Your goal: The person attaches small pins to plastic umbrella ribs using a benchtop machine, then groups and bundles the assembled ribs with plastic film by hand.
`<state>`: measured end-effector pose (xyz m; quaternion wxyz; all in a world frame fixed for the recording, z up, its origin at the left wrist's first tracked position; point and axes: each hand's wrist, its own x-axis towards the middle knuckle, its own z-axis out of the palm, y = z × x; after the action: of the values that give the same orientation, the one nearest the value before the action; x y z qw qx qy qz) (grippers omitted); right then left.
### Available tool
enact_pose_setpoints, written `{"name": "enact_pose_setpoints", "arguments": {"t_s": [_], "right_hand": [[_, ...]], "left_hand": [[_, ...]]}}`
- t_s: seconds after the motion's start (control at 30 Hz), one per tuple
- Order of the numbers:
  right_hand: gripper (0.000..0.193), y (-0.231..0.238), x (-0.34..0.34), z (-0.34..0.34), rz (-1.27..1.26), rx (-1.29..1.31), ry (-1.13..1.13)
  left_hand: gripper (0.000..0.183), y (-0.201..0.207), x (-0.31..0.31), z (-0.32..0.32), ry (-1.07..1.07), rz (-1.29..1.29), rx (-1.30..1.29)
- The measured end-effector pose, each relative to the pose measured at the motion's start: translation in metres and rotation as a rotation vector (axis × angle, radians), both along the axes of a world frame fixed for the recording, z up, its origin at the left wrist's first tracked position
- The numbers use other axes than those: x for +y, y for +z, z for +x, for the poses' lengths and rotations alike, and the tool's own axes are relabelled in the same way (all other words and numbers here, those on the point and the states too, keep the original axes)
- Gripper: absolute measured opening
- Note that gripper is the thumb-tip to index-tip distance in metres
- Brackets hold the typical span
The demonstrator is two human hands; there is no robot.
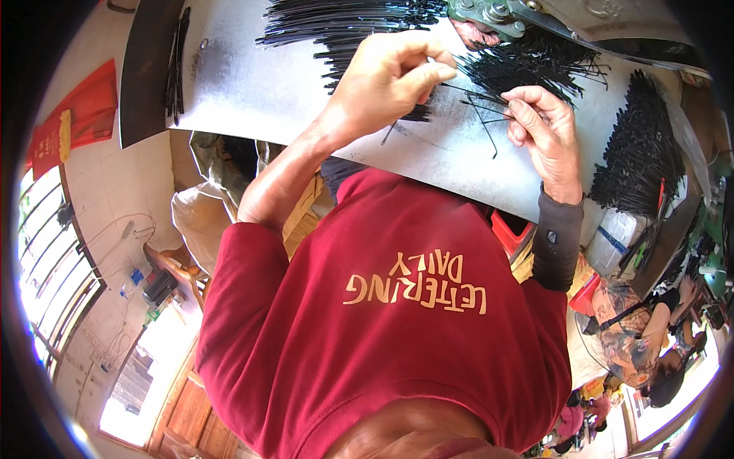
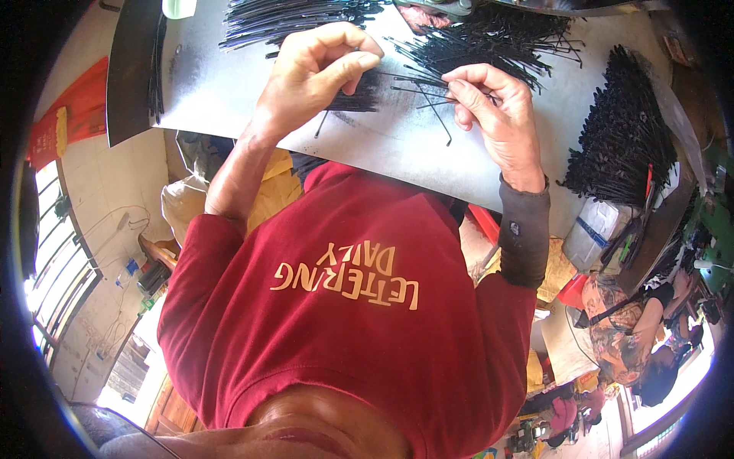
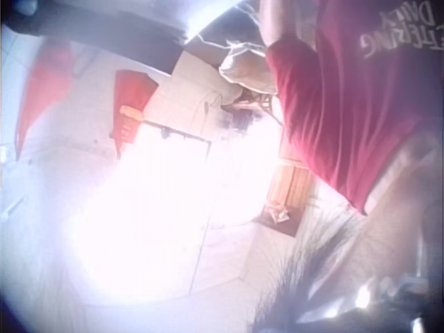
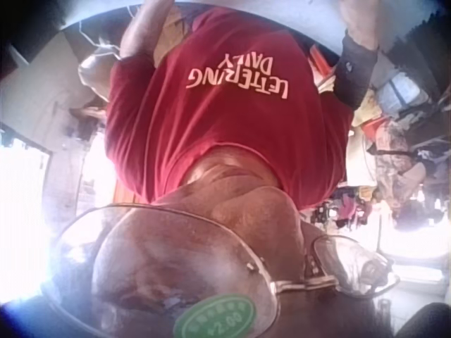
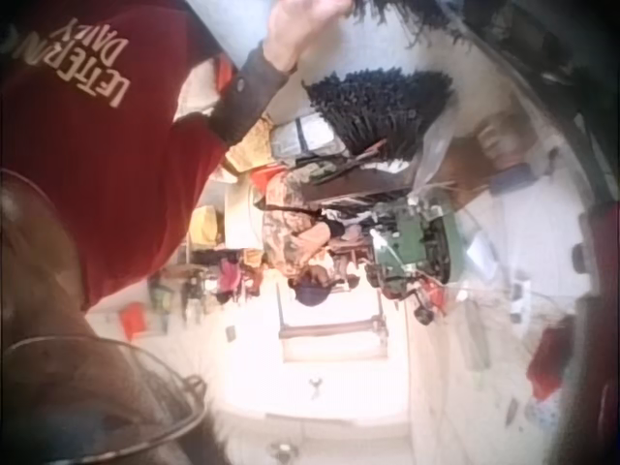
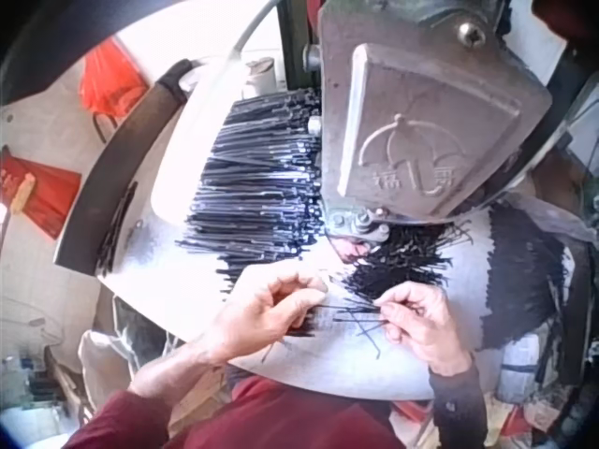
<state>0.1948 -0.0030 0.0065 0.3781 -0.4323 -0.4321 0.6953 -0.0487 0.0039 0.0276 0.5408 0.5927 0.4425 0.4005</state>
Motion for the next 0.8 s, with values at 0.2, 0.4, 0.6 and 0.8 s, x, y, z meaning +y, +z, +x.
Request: {"name": "enact_pose_setpoints", "arguments": {"t_s": [0.2,0.4,0.6,0.8], "right_hand": [[0.012,0.000,0.003,-0.011,0.003,-0.045,-0.023],[0.012,-0.003,0.008,-0.013,-0.019,0.007,-0.034],[0.013,-0.002,0.010,-0.015,-0.044,-0.036,-0.038],[0.012,-0.004,0.009,-0.019,-0.006,-0.103,-0.049]], "left_hand": [[0.016,-0.007,0.005,0.009,-0.118,0.384,0.519],[0.023,-0.014,-0.001,0.015,-0.055,0.368,0.431],[0.020,-0.012,-0.006,0.014,-0.043,0.347,0.451],[0.015,-0.019,-0.004,0.010,-0.063,0.307,0.361]]}}
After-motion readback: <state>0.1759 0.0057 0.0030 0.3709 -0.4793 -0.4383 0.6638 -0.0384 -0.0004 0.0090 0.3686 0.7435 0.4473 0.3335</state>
